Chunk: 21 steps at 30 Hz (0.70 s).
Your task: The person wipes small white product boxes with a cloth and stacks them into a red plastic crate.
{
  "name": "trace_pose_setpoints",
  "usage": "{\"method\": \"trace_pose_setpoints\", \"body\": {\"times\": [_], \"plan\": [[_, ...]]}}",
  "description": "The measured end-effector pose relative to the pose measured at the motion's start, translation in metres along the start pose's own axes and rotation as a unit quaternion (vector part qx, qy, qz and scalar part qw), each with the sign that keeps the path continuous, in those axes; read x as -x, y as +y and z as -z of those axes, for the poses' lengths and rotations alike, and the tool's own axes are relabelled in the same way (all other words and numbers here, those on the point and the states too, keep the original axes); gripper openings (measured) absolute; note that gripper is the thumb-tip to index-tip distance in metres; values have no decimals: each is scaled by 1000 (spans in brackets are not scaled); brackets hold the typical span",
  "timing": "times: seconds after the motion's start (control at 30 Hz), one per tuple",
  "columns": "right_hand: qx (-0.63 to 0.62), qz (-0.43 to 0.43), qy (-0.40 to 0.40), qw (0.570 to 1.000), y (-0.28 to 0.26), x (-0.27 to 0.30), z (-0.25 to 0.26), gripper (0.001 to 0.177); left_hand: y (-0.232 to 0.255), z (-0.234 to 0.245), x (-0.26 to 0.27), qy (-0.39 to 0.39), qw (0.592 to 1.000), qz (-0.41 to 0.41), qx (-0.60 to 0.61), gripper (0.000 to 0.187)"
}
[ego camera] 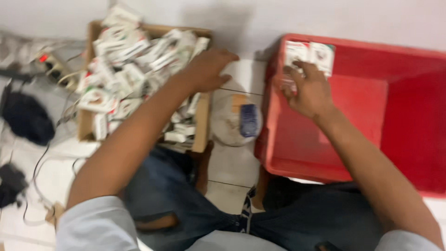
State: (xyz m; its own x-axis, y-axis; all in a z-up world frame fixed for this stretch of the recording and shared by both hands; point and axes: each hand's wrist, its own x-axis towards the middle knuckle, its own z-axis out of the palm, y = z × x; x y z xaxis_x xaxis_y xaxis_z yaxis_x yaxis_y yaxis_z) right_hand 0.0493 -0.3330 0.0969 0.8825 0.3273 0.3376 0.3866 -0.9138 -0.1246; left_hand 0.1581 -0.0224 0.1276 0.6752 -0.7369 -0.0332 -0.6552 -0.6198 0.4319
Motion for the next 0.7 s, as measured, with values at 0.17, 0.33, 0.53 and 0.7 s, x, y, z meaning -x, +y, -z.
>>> {"method": "trace_pose_setpoints", "body": {"times": [0.17, 0.33, 0.53, 0.7], "plan": [[-70, 85, 32, 993, -94, -45, -52, 47, -66, 46, 98, 67, 991, 115, 12, 44], [-180, 15, -38, 983, -180, -90, -86, 38, -130, -5, 161, 88, 957, 276, -2, 45], [-282, -69, -175, 941, -244, -135, -129, 34, -115, -15, 177, 91, 946, 283, -133, 49], [-255, -184, -304, 899, -242, -140, -182, 46, -111, -50, 164, 84, 958, 232, -149, 44]]}}
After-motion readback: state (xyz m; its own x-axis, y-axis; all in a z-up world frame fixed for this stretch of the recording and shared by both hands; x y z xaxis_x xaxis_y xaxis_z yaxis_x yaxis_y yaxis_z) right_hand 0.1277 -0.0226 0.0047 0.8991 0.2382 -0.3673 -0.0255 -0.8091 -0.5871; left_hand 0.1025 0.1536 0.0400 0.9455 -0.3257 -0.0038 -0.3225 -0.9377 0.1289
